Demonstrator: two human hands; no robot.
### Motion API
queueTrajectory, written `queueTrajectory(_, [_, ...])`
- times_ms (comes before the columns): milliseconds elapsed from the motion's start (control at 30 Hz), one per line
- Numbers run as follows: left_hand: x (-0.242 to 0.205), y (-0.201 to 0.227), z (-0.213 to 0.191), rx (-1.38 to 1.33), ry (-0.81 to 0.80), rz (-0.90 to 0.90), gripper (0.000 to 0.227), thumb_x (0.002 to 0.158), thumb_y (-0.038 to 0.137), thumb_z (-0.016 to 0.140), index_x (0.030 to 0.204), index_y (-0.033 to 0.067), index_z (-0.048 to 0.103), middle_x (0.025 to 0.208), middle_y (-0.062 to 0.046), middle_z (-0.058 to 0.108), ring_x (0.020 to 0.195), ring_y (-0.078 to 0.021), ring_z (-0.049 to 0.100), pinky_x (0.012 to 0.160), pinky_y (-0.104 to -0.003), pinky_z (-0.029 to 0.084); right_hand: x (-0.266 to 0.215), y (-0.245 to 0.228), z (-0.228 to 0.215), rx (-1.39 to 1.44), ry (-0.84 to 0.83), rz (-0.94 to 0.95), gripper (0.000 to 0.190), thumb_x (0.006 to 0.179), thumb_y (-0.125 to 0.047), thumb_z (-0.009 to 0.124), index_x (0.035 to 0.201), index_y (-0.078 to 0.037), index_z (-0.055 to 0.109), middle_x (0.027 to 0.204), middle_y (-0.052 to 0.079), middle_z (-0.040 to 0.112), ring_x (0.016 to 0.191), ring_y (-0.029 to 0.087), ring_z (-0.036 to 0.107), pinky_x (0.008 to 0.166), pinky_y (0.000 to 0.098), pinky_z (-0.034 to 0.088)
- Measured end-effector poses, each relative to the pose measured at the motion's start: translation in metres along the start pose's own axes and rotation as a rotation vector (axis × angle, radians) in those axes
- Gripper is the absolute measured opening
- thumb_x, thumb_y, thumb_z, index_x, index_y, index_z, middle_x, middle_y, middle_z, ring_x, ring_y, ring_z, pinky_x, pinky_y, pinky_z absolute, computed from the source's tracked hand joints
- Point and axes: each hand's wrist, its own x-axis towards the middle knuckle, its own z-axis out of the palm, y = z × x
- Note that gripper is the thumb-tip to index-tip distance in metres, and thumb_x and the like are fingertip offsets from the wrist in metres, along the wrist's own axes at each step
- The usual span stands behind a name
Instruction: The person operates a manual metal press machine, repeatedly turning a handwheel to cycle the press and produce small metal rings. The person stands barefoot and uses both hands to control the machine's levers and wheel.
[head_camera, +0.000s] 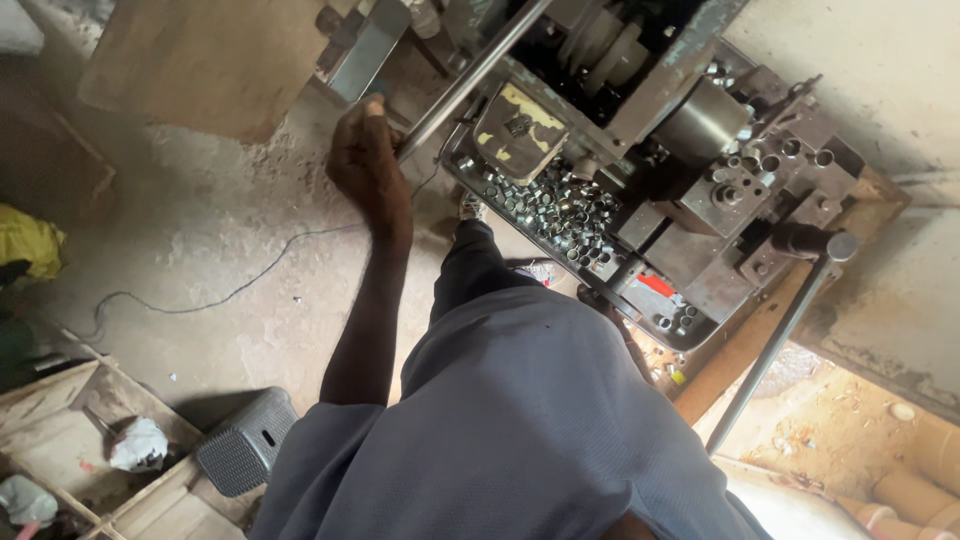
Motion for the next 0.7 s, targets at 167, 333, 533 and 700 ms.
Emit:
queueTrajectory(167, [-0.006, -0.001, 0.000, 0.008, -0.008, -0.019, 0.024, 0.105, 0.022, 0.068, 0.114, 0.0002, 0.075, 0.083, 0.000, 0.066, 0.073, -0.0075, 0.059, 0.065, -0.022, 0.048, 0.005, -0.003, 0.002, -0.033, -0.023, -0.014, 0.048, 0.099, -0.034, 0.060, 0.143, -0.015, 0.058, 0.102, 0.007, 0.064, 0.089, 0.018, 0.058, 0.076, 0.0360, 0.048])
queueTrajectory(333, [-0.006, 0.002, 0.002, 0.056, -0.014, -0.011, 0.021, 0.102, 0.022, 0.066, 0.104, 0.0029, 0.074, 0.075, 0.001, 0.066, 0.068, -0.0071, 0.060, 0.060, -0.023, 0.050, -0.001, -0.031, -0.002, -0.054, -0.052, -0.046, 0.047, 0.100, -0.032, 0.059, 0.144, -0.017, 0.058, 0.102, 0.006, 0.064, 0.087, 0.017, 0.059, 0.074, 0.0355, 0.048])
queueTrajectory(533, [-0.007, 0.003, 0.004, 0.050, -0.012, 0.001, 0.021, 0.103, 0.022, 0.068, 0.104, 0.0030, 0.075, 0.075, 0.000, 0.064, 0.069, -0.0078, 0.059, 0.062, -0.024, 0.048, 0.008, -0.045, 0.005, -0.093, -0.070, -0.086, 0.046, 0.100, -0.029, 0.059, 0.145, -0.019, 0.057, 0.103, 0.005, 0.064, 0.085, 0.016, 0.059, 0.072, 0.0349, 0.049])
queueTrajectory(700, [-0.006, -0.002, 0.002, 0.056, 0.027, -0.110, 0.022, 0.096, 0.024, 0.067, 0.101, 0.0043, 0.074, 0.075, -0.001, 0.072, 0.061, -0.0085, 0.067, 0.053, -0.027, 0.059, 0.022, -0.002, 0.010, -0.140, -0.060, -0.137, 0.046, 0.101, -0.026, 0.059, 0.146, -0.020, 0.057, 0.103, 0.004, 0.064, 0.083, 0.015, 0.059, 0.071, 0.0344, 0.049])
